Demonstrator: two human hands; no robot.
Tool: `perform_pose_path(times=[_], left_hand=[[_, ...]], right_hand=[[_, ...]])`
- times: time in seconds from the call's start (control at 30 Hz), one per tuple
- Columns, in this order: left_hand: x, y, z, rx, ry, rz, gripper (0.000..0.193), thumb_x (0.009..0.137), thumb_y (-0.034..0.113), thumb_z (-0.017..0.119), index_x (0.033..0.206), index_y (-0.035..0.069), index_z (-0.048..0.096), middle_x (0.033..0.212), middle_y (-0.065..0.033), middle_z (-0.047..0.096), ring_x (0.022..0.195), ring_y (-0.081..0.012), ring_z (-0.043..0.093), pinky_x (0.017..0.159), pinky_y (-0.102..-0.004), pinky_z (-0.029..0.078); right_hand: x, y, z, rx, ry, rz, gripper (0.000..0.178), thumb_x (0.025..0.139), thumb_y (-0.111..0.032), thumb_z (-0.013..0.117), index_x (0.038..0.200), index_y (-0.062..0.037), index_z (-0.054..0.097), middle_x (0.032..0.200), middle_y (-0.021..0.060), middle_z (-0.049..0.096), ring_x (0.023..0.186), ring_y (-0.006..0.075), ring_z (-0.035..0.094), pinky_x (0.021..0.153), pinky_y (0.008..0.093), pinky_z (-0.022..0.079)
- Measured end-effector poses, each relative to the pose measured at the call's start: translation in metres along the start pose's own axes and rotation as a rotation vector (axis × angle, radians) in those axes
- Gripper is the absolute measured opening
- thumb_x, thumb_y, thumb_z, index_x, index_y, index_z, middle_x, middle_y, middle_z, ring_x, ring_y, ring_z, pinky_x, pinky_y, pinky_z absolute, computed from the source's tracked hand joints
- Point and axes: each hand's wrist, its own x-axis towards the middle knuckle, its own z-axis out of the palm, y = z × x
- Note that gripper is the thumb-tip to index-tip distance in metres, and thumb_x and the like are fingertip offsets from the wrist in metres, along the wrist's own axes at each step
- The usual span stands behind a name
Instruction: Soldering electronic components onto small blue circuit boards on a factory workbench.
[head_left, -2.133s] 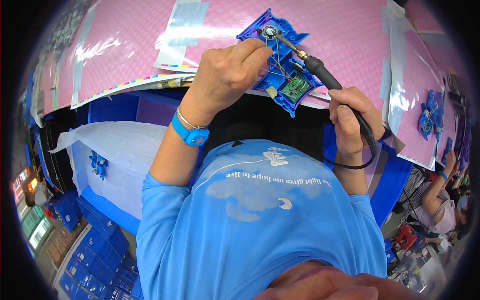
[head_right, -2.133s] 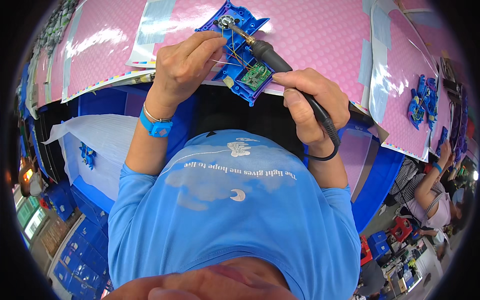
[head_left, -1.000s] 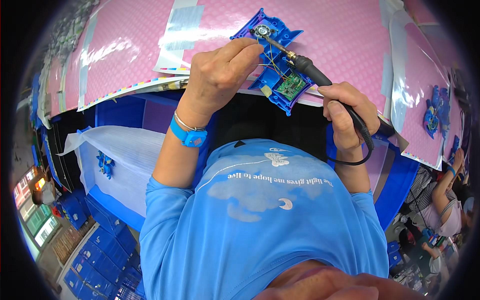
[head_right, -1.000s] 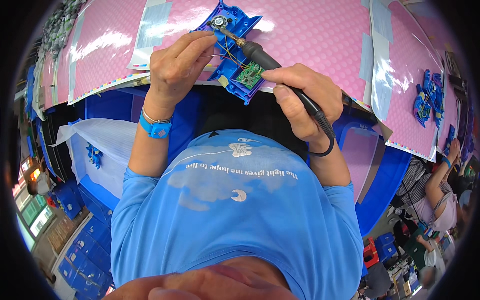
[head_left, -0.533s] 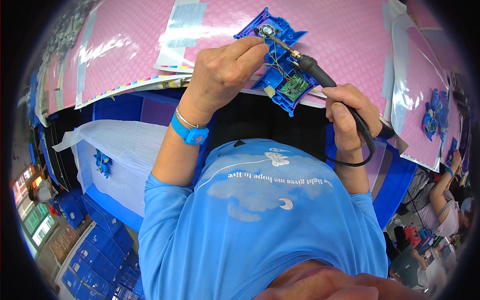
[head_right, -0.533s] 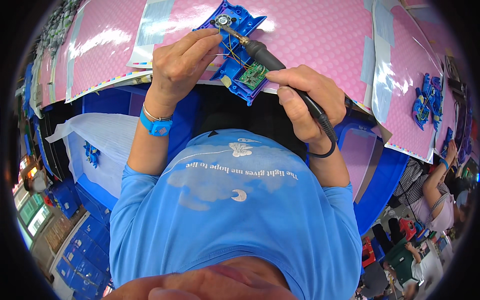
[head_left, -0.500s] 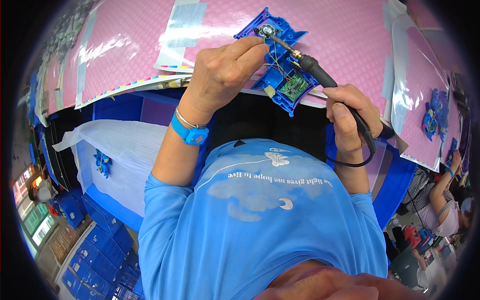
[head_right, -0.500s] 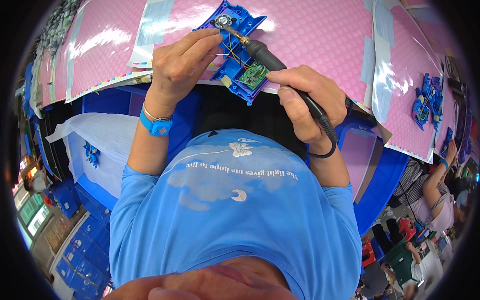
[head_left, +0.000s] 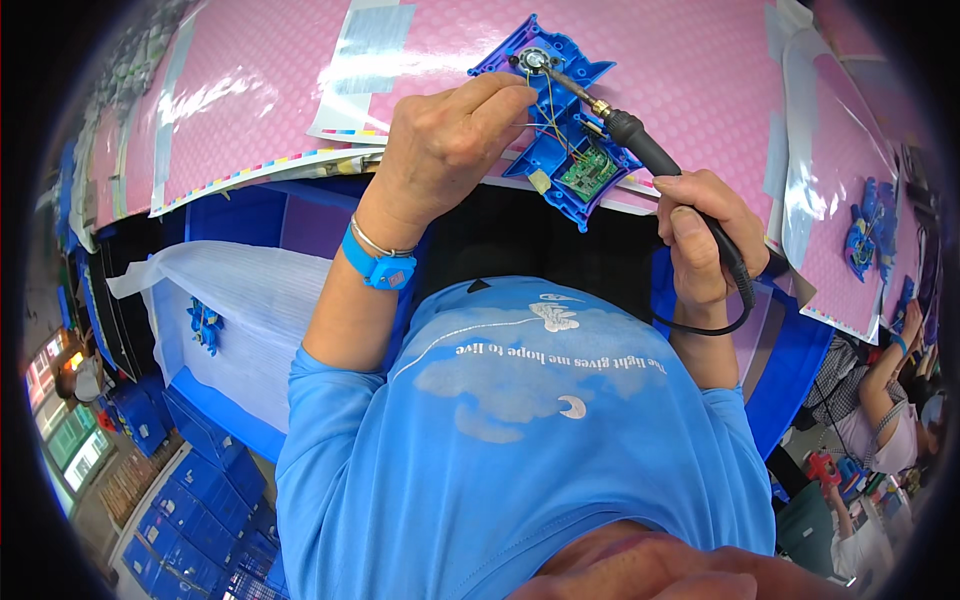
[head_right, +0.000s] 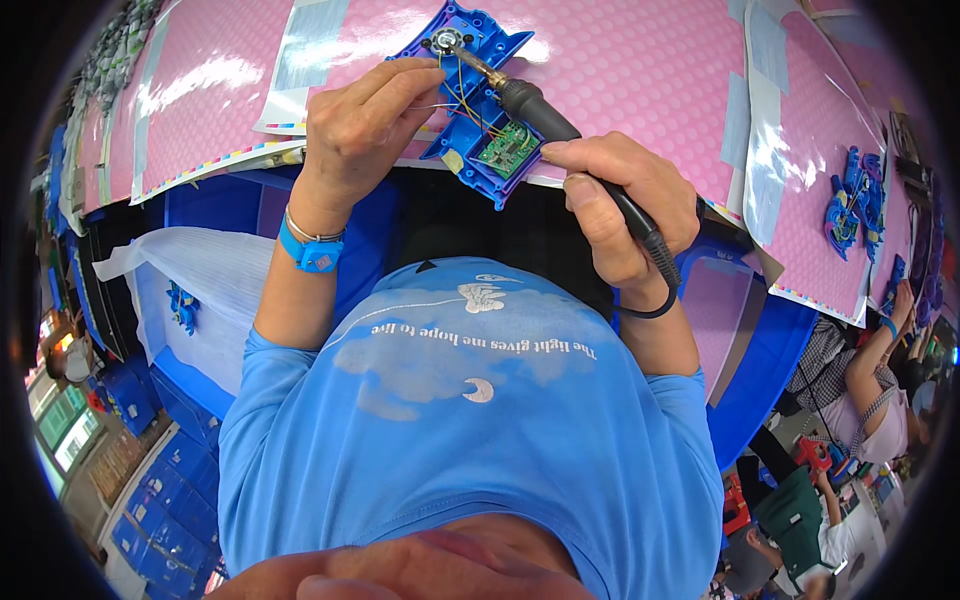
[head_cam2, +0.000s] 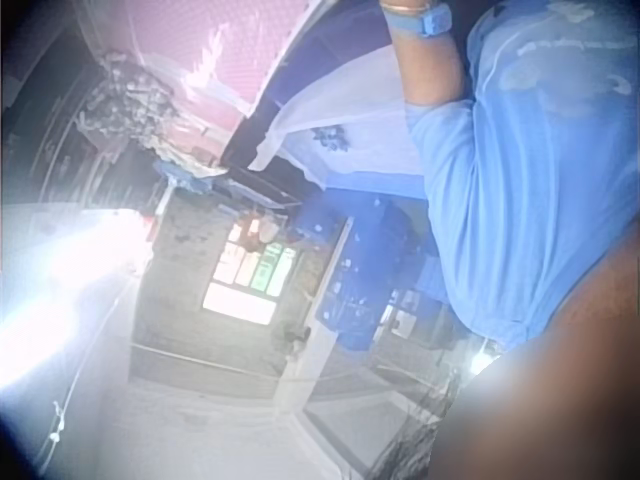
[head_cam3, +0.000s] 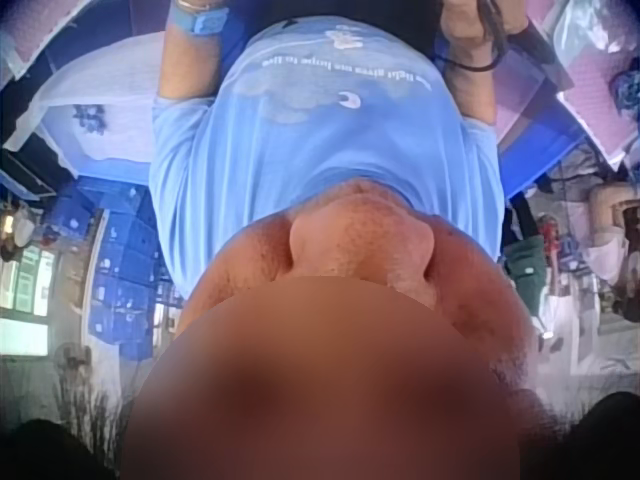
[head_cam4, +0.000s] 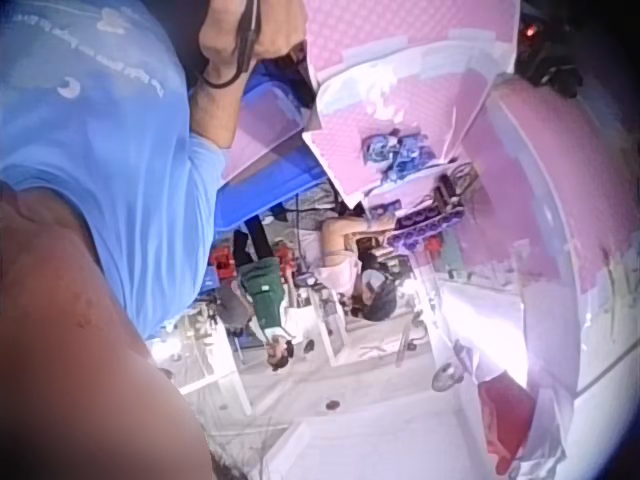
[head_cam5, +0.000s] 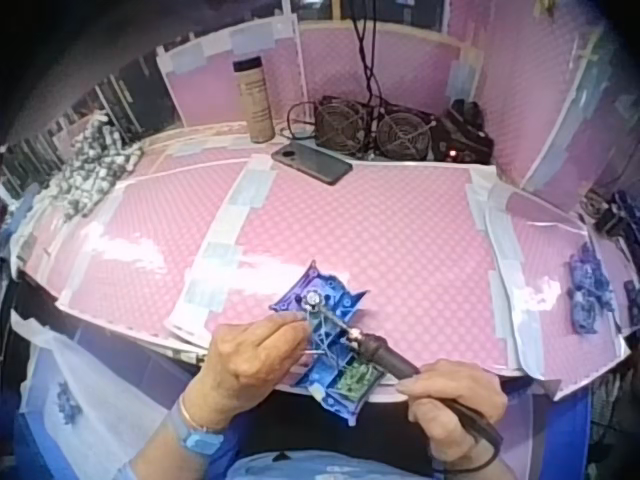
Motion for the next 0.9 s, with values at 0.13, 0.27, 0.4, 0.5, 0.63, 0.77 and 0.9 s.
perform_pose_path(times=[0.13, 0.27, 0.4, 0.5, 0.63, 0.77, 0.9], left_hand=[[-0.001, 0.002, -0.002, -0.034, 0.001, -0.025, 0.021, 0.079, 0.009, 0.081, 0.096, 0.006, 0.069, 0.097, -0.0059, 0.074, 0.075, -0.0212, 0.074, 0.057, -0.0278, 0.057], [-0.005, 0.022, -0.017, -0.152, 0.023, -0.131, 0.025, 0.078, 0.002, 0.081, 0.101, 0.006, 0.072, 0.096, -0.0056, 0.075, 0.071, -0.0188, 0.071, 0.057, -0.0271, 0.055], [-0.019, 0.039, -0.039, -0.286, -0.104, -0.271, 0.029, 0.075, -0.006, 0.078, 0.101, 0.005, 0.071, 0.098, -0.0067, 0.073, 0.073, -0.0229, 0.072, 0.062, -0.0306, 0.059], [-0.019, 0.04, -0.043, -0.296, -0.186, -0.331, 0.034, 0.074, -0.007, 0.077, 0.106, 0.005, 0.071, 0.106, -0.0078, 0.073, 0.077, -0.0254, 0.073, 0.065, -0.0316, 0.06], [-0.017, 0.035, -0.028, -0.241, -0.15, -0.233, 0.039, 0.074, -0.006, 0.076, 0.111, 0.005, 0.07, 0.113, -0.0088, 0.072, 0.08, -0.0275, 0.073, 0.068, -0.0332, 0.06], [-0.002, 0.031, -0.011, -0.223, -0.195, -0.214, 0.039, 0.077, -0.004, 0.075, 0.114, 0.007, 0.07, 0.119, -0.0084, 0.071, 0.088, -0.0273, 0.073, 0.07, -0.0334, 0.061], [0.018, 0.033, 0.003, -0.194, -0.151, -0.077, 0.029, 0.081, -0.002, 0.069, 0.11, 0.005, 0.068, 0.109, -0.01, 0.069, 0.081, -0.0306, 0.071, 0.068, -0.0377, 0.059]], right_hand=[[0.001, -0.002, 0.0, 0.013, 0.056, 0.048, 0.02, 0.082, -0.004, 0.064, 0.097, 0.0053, 0.074, 0.068, 0.011, 0.066, 0.057, 0.0149, 0.06, 0.053, 0.0271, 0.044], [-0.002, 0.0, -0.004, 0.013, 0.073, 0.044, 0.021, 0.082, -0.005, 0.063, 0.098, 0.0059, 0.073, 0.068, 0.0103, 0.065, 0.057, 0.0143, 0.059, 0.052, 0.0269, 0.043], [-0.005, 0.003, -0.009, 0.05, 0.094, 0.029, 0.023, 0.083, -0.005, 0.063, 0.099, 0.007, 0.073, 0.069, 0.0104, 0.065, 0.057, 0.014, 0.058, 0.052, 0.0265, 0.043], [-0.006, 0.006, -0.014, 0.078, 0.115, -0.002, 0.024, 0.084, -0.006, 0.062, 0.1, 0.008, 0.073, 0.071, 0.0102, 0.064, 0.058, 0.0132, 0.057, 0.053, 0.0255, 0.042], [-0.01, 0.005, -0.018, 0.095, 0.093, -0.049, 0.029, 0.092, -0.007, 0.058, 0.109, 0.0149, 0.065, 0.076, 0.015, 0.06, 0.06, 0.0143, 0.052, 0.052, 0.0263, 0.039], [-0.014, 0.003, -0.024, 0.102, 0.113, -0.079, 0.03, 0.091, -0.007, 0.057, 0.109, 0.0154, 0.065, 0.076, 0.0151, 0.059, 0.061, 0.0145, 0.052, 0.051, 0.0264, 0.04], [-0.02, 0.001, -0.029, 0.172, 0.233, -0.084, 0.026, 0.087, -0.004, 0.059, 0.105, 0.0128, 0.069, 0.073, 0.0125, 0.062, 0.058, 0.0128, 0.054, 0.051, 0.0253, 0.04]])
